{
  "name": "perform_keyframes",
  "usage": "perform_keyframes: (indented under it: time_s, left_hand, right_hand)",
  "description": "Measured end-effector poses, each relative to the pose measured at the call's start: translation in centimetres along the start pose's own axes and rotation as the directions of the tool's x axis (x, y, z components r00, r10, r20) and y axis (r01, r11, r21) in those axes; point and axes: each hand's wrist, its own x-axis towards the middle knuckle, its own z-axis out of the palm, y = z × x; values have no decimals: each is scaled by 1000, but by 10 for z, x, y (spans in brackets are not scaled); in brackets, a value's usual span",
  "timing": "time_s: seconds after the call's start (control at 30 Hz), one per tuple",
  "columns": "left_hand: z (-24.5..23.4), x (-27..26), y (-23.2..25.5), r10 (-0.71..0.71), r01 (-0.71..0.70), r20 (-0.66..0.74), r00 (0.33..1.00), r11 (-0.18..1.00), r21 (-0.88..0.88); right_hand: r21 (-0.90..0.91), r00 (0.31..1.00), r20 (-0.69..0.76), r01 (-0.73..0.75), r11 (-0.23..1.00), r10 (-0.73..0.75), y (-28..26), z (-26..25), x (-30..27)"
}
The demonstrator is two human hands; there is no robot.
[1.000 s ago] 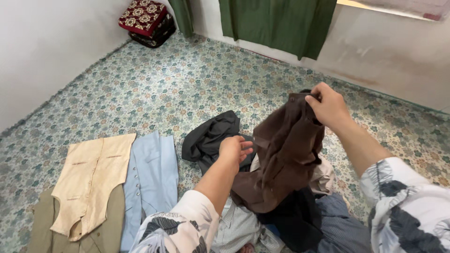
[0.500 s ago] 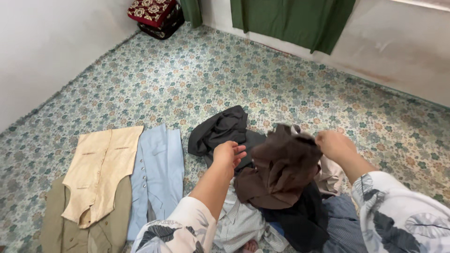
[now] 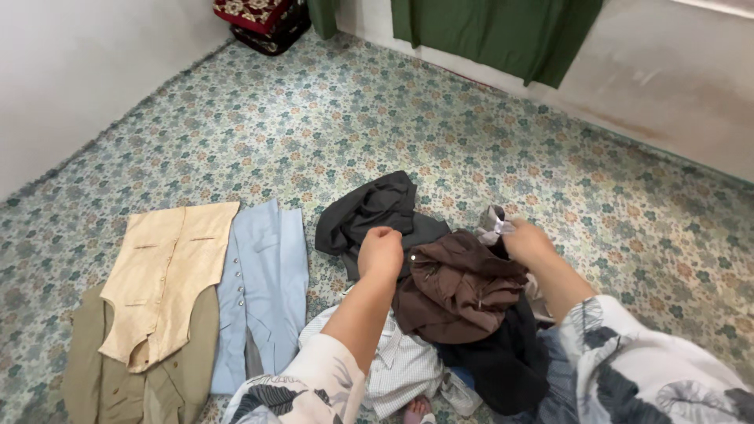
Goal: The person removes various pants and shirts from a closet shelf one by one, unfolding and placing each item onto piles on the floor by hand.
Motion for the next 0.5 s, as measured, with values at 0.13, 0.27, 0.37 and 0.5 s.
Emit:
perform_keyframes:
  time_s: [0.13,0.27,0.37,0.5]
  left_hand:
    - [-36,-12,24,134,-117,-140,981,985,126]
    - [-88,-25,40,143,-112,-200,969,981,159]
    - [-140,-50,39,186,-134,-284,941,972,193]
    - [-215,-71,41,190,-122,-359,914,971,204]
  right_hand:
    - [52,997,-11,75,996,-75,-65,17,-23]
    - [284,985,-138,140,949,-104,-130,56,-66]
    - [266,983,-90,178,947,-159,-179,74,-109]
    - [209,918,-139,393,895,-371,-239,86,-149]
